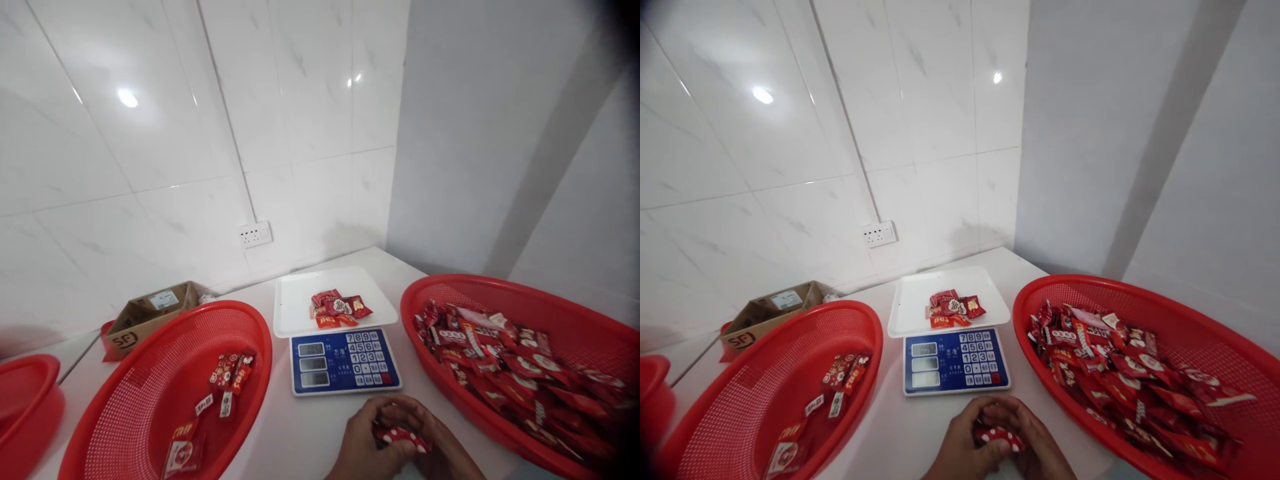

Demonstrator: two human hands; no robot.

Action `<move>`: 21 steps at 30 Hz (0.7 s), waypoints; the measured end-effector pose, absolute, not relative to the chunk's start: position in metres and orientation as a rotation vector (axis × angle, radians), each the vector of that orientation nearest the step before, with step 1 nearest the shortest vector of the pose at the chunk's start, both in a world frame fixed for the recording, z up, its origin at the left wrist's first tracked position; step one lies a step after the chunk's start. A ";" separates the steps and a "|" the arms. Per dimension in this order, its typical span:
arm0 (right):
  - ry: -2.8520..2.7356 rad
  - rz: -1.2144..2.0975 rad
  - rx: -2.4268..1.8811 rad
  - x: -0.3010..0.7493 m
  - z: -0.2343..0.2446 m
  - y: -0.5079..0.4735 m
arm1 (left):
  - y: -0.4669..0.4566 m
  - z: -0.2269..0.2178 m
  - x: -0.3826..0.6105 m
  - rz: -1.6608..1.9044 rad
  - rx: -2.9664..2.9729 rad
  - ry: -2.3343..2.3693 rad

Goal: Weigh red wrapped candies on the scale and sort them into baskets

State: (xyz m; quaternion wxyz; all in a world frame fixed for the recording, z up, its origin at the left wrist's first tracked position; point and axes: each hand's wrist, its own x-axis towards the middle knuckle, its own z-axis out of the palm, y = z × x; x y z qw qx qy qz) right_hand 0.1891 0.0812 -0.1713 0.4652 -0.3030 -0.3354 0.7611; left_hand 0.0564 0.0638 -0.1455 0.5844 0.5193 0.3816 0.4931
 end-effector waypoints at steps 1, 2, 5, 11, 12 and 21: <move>-0.827 1.871 -0.717 0.189 -0.171 0.082 | 0.065 -0.148 0.056 1.162 1.182 0.957; -0.837 1.878 -0.690 0.189 -0.171 0.083 | 0.067 -0.152 0.055 1.167 1.153 1.027; -0.940 1.910 -0.661 0.187 -0.174 0.087 | 0.071 -0.161 0.052 1.178 1.094 1.170; -1.155 1.752 -0.886 0.185 -0.190 0.091 | 0.071 -0.168 0.055 1.263 1.161 1.023; -1.177 1.718 -0.910 0.186 -0.192 0.092 | 0.070 -0.168 0.056 1.254 1.184 1.011; -1.286 1.646 -0.929 0.184 -0.186 0.088 | 0.068 -0.168 0.053 1.217 1.375 1.197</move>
